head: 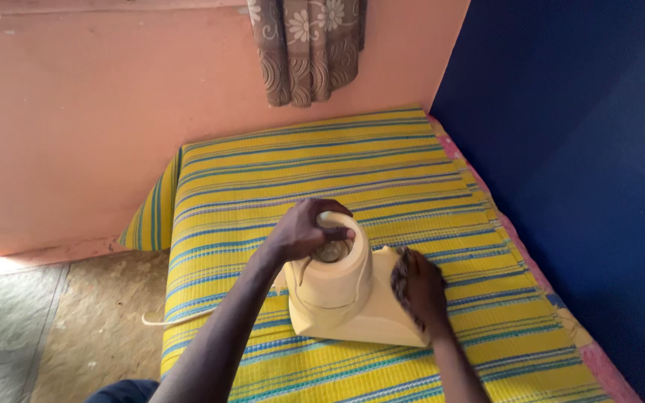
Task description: The person wipes the exterior of a cream-colored electric appliance with a dark patterned cloth. They rotate the appliance to clean multiple sides and the top surface, then place it back on the striped mat.
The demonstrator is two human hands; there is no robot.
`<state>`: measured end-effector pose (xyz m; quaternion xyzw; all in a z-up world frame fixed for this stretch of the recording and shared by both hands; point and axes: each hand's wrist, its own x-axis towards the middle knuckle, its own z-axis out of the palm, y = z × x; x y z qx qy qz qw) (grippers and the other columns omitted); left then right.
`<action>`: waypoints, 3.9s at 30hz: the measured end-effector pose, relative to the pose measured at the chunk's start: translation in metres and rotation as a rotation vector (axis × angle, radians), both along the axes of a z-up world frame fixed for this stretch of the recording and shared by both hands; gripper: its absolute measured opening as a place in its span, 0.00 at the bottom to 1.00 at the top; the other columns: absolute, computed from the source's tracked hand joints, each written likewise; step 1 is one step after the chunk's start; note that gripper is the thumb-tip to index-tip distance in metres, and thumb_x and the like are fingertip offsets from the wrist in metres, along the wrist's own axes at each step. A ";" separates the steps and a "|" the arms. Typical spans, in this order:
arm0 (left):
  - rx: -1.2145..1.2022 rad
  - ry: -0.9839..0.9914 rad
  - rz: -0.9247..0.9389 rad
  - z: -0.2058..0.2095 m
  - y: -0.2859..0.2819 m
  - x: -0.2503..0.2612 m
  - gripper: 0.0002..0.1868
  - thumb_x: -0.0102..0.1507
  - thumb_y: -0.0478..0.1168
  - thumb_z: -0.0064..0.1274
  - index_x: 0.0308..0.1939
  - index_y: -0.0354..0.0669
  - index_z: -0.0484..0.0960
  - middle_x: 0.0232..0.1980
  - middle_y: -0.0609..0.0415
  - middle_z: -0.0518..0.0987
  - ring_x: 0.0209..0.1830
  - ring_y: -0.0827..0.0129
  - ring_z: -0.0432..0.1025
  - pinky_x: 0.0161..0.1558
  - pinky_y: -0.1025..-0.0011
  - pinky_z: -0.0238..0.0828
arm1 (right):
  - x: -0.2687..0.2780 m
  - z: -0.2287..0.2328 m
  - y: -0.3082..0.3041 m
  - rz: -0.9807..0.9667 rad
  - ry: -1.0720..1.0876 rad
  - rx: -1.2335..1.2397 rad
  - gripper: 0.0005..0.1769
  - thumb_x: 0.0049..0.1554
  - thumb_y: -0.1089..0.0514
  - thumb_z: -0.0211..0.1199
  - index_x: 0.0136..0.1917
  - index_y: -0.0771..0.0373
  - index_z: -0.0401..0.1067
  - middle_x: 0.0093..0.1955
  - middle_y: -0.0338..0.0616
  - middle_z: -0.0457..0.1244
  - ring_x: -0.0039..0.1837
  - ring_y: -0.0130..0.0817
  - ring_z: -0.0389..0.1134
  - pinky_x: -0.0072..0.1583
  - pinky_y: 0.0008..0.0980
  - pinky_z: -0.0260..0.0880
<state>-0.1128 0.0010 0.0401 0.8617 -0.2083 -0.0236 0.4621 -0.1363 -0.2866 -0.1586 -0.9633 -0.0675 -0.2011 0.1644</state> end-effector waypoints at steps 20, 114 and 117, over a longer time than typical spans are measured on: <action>-0.205 0.016 0.162 -0.025 -0.002 0.015 0.24 0.63 0.55 0.57 0.44 0.35 0.87 0.41 0.46 0.88 0.42 0.64 0.82 0.46 0.66 0.76 | -0.004 0.028 0.028 -0.178 0.187 0.428 0.23 0.67 0.55 0.43 0.70 0.64 0.69 0.68 0.53 0.65 0.71 0.52 0.65 0.71 0.47 0.65; 0.175 -0.670 0.645 -0.068 -0.056 -0.010 0.38 0.70 0.56 0.46 0.81 0.52 0.53 0.83 0.42 0.50 0.84 0.46 0.41 0.79 0.46 0.37 | -0.082 0.028 0.043 -0.055 -0.264 -0.111 0.28 0.60 0.43 0.52 0.72 0.49 0.66 0.73 0.43 0.59 0.76 0.43 0.57 0.67 0.61 0.58; 0.226 -0.627 0.627 -0.072 -0.060 0.007 0.38 0.71 0.56 0.39 0.83 0.51 0.50 0.85 0.42 0.46 0.85 0.49 0.39 0.79 0.48 0.37 | -0.053 0.065 0.057 -0.131 -0.145 -0.053 0.22 0.63 0.43 0.51 0.66 0.50 0.71 0.64 0.41 0.63 0.67 0.43 0.62 0.64 0.56 0.63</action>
